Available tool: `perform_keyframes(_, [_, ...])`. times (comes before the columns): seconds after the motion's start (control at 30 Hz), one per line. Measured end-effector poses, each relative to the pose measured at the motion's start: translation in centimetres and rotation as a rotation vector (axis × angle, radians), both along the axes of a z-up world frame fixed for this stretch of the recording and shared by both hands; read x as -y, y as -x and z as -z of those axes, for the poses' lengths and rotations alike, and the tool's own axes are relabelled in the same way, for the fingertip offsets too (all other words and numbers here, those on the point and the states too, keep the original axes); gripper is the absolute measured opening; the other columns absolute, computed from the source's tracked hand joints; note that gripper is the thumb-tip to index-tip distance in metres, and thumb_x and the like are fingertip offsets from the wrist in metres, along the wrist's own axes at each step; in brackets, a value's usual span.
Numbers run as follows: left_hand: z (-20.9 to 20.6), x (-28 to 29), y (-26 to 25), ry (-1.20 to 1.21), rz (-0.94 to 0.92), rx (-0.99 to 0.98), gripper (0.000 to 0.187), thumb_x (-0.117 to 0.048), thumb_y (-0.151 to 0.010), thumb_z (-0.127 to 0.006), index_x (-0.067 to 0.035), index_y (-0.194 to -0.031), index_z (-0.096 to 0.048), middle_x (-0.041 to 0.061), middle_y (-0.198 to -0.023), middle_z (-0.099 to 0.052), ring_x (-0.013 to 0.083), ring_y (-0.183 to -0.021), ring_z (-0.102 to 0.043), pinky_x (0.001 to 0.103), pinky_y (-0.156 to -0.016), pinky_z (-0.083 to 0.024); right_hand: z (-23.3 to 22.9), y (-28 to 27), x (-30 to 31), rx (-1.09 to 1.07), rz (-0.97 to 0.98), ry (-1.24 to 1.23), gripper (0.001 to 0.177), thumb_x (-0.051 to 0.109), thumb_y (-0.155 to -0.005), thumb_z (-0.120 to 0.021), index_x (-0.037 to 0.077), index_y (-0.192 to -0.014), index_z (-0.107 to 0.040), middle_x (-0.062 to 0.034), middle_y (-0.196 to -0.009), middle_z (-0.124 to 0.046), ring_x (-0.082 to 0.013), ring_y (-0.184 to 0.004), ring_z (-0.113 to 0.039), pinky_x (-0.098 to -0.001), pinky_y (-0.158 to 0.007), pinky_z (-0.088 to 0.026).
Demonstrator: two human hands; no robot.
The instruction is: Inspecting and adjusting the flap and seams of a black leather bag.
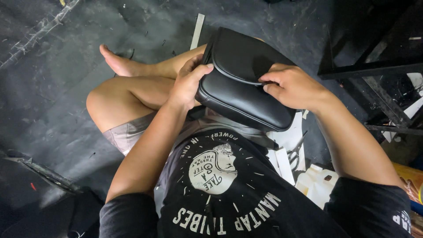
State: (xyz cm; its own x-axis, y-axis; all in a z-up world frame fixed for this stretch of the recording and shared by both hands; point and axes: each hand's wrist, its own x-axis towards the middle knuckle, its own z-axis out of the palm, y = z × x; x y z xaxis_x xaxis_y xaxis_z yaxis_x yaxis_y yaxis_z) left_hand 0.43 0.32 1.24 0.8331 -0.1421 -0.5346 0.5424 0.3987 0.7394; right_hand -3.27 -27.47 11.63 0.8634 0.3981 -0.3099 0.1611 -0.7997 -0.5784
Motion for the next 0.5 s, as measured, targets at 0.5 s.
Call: perform_keyframes(0.5, [0.2,-0.3,0.4,0.028,-0.01,0.032,0.069,-0.017,-0.081,-0.085,0.006,-0.139,-0.055,0.017,-0.11,-0.057,0.027,-0.102,-0.065,0.035,-0.082,-0.062,-0.4,0.1,-0.5,-0.083,0.013,0.006,0.025,0.018,-0.091,-0.066,0.006,-0.111,-0.075,-0.0141,-0.1,-0.07,-0.0361,-0.102,-0.068,-0.0476,-0.087,-0.054])
